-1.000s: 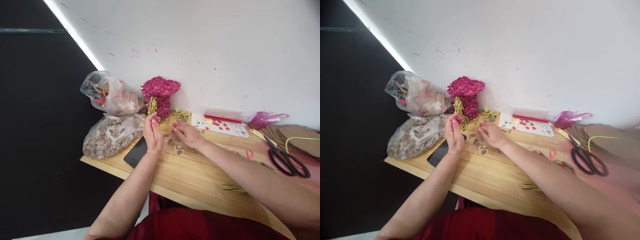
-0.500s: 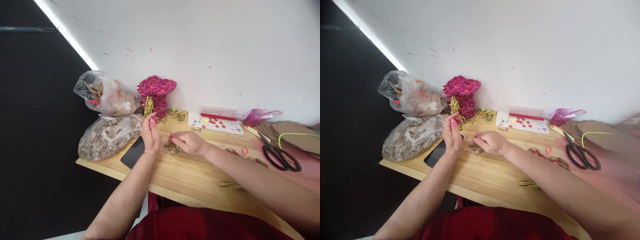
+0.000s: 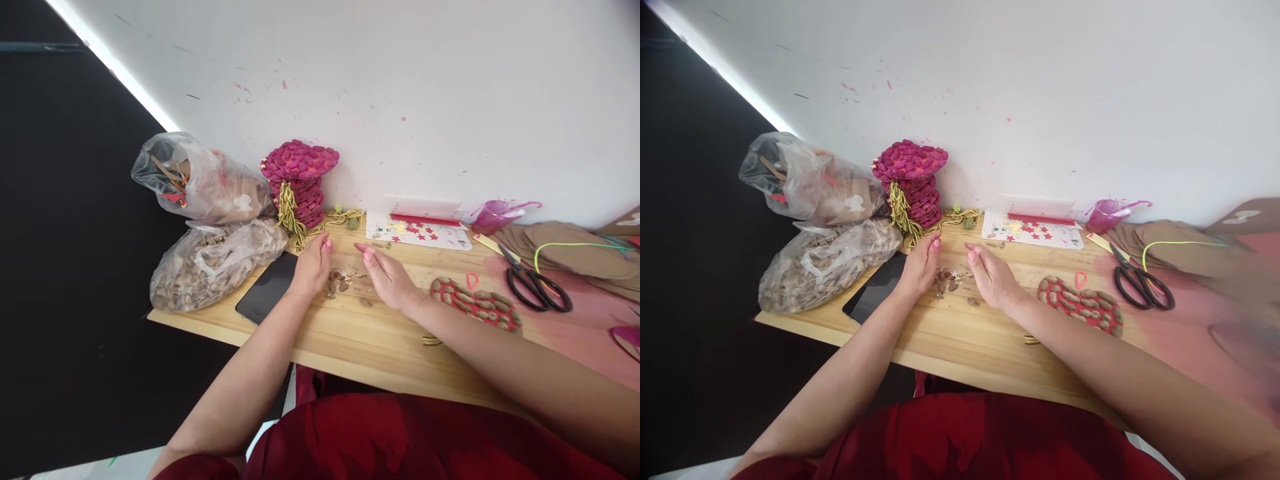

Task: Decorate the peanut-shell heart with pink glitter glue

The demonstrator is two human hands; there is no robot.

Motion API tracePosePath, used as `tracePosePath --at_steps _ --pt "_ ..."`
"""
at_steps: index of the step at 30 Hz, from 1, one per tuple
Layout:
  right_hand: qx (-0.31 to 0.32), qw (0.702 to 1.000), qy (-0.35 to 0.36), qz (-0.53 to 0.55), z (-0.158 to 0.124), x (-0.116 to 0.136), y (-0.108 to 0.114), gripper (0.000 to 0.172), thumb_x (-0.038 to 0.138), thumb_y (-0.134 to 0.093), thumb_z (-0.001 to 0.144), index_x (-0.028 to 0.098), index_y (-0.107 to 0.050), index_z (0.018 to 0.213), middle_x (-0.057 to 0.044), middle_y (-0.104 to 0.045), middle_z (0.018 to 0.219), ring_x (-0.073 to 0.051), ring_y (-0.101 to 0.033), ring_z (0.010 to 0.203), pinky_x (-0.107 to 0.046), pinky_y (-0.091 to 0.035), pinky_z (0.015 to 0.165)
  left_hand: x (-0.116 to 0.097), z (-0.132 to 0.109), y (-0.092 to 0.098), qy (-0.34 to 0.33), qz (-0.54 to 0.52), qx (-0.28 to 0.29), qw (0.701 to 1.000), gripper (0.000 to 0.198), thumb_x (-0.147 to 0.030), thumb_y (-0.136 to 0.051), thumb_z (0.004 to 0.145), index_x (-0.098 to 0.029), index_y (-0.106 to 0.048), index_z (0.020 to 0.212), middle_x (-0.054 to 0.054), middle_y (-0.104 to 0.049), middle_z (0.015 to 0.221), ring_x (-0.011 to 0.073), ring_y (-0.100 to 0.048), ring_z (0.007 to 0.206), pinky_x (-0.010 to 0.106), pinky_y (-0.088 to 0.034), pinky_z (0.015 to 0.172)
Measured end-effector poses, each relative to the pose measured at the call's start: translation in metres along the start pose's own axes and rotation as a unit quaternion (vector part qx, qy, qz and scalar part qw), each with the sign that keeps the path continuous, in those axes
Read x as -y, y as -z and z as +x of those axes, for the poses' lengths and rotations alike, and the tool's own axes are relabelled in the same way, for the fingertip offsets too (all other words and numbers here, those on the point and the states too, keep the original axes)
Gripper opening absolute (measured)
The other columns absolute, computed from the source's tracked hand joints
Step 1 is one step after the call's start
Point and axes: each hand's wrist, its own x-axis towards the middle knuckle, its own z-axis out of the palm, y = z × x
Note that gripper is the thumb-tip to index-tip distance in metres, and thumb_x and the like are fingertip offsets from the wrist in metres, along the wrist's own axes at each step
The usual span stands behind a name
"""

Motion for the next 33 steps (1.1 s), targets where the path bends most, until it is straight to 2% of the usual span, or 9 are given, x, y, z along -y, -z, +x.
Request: tracePosePath --at_steps 4,8,11,15,21,24,27,30,33 --pt "0.015 0.999 -0.019 -0.041 -0.011 0.005 -0.01 0.084 0.073 -0.031 0.097 0.01 -0.049 0.15 -0.023 -0.047 0.157 -0.039 -0.037 0.151 -0.064 -0.023 0.126 -0.007 -0.005 -0.009 -0.001 0.056 0.067 0.996 0.06 -0.045 -0.035 0.104 -0.004 -0.05 0.146 0.025 -0.057 0.147 0.0333 -0.052 0.14 0.051 -0.036 0.119" --pt "0.019 0.994 0.012 0.111 -0.025 0.025 -0.022 0.067 0.063 -0.032 0.103 0.019 -0.044 0.152 -0.015 -0.051 0.156 -0.028 -0.047 0.146 -0.051 -0.035 0.124 -0.016 -0.017 -0.008 0.01 -0.057 0.105 0.993 0.066 -0.052 -0.029 0.105 -0.007 -0.048 0.149 0.022 -0.052 0.154 0.03 -0.048 0.145 0.047 -0.034 0.122" --pt "-0.048 0.987 -0.019 0.15 -0.024 0.022 -0.016 0.065 0.065 -0.034 0.102 0.021 -0.05 0.146 -0.015 -0.054 0.153 -0.027 -0.049 0.145 -0.05 -0.035 0.124 -0.014 -0.026 -0.001 0.023 -0.144 0.066 0.987 0.069 -0.059 -0.026 0.104 -0.012 -0.05 0.148 0.019 -0.055 0.151 0.0271 -0.052 0.142 0.045 -0.038 0.12" --pt "-0.145 0.982 -0.055 0.112 -0.006 0.007 -0.018 0.079 0.08 -0.031 0.093 0.018 -0.055 0.137 -0.019 -0.059 0.144 -0.032 -0.052 0.14 -0.055 -0.036 0.121 -0.01 -0.031 0.002 0.031 -0.082 0.026 0.996 0.074 -0.064 -0.032 0.101 -0.008 -0.051 0.146 0.023 -0.051 0.154 0.0311 -0.045 0.147 0.049 -0.029 0.124" --pt "-0.125 0.968 -0.03 0.214 -0.002 0.023 -0.058 0.069 0.076 -0.032 0.096 0.021 -0.058 0.128 -0.016 -0.068 0.129 -0.027 -0.064 0.122 -0.047 -0.048 0.111 -0.026 -0.05 -0.01 0.034 -0.201 0.047 0.978 0.071 -0.066 -0.035 0.1 -0.015 -0.049 0.148 0.019 -0.048 0.158 0.029 -0.042 0.149 0.047 -0.029 0.125" --pt "-0.1 0.941 -0.054 0.318 -0.003 0.019 -0.056 0.067 0.08 -0.038 0.092 0.024 -0.057 0.126 -0.013 -0.064 0.136 -0.026 -0.066 0.121 -0.046 -0.053 0.107 -0.034 -0.071 0.008 0.094 -0.334 0.006 0.938 0.065 -0.064 -0.042 0.1 -0.021 -0.05 0.148 0.018 -0.048 0.158 0.0291 -0.048 0.145 0.049 -0.037 0.12" --pt "-0.106 0.94 -0.063 0.319 0.012 0.001 -0.041 0.074 0.087 -0.041 0.085 0.024 -0.059 0.118 -0.014 -0.066 0.133 -0.028 -0.064 0.125 -0.049 -0.052 0.107 -0.042 -0.099 0.044 0.12 -0.428 -0.029 0.895 0.049 -0.058 -0.053 0.098 -0.02 -0.069 0.125 0.015 -0.065 0.141 0.0286 -0.059 0.133 0.047 -0.045 0.113" --pt "-0.094 0.959 -0.042 0.263 0.036 -0.01 -0.034 0.079 0.091 -0.041 0.081 0.022 -0.063 0.113 -0.014 -0.071 0.12 -0.028 -0.066 0.12 -0.051 -0.05 0.109 -0.048 -0.132 0.079 0.217 -0.481 0.037 0.848 0.034 -0.047 -0.063 0.095 -0.016 -0.077 0.101 0.012 -0.077 0.102 0.0242 -0.074 0.097 0.039 -0.058 0.091" --pt "-0.018 0.962 -0.023 0.273 0.047 -0.002 -0.043 0.081 0.091 -0.035 0.083 0.019 -0.068 0.105 -0.013 -0.075 0.105 -0.025 -0.071 0.105 -0.047 -0.055 0.1 -0.047 -0.166 0.093 0.36 -0.492 0.159 0.777 0.028 -0.037 -0.068 0.093 -0.013 -0.078 0.083 0.012 -0.075 0.081 0.0206 -0.073 0.074 0.031 -0.059 0.072"
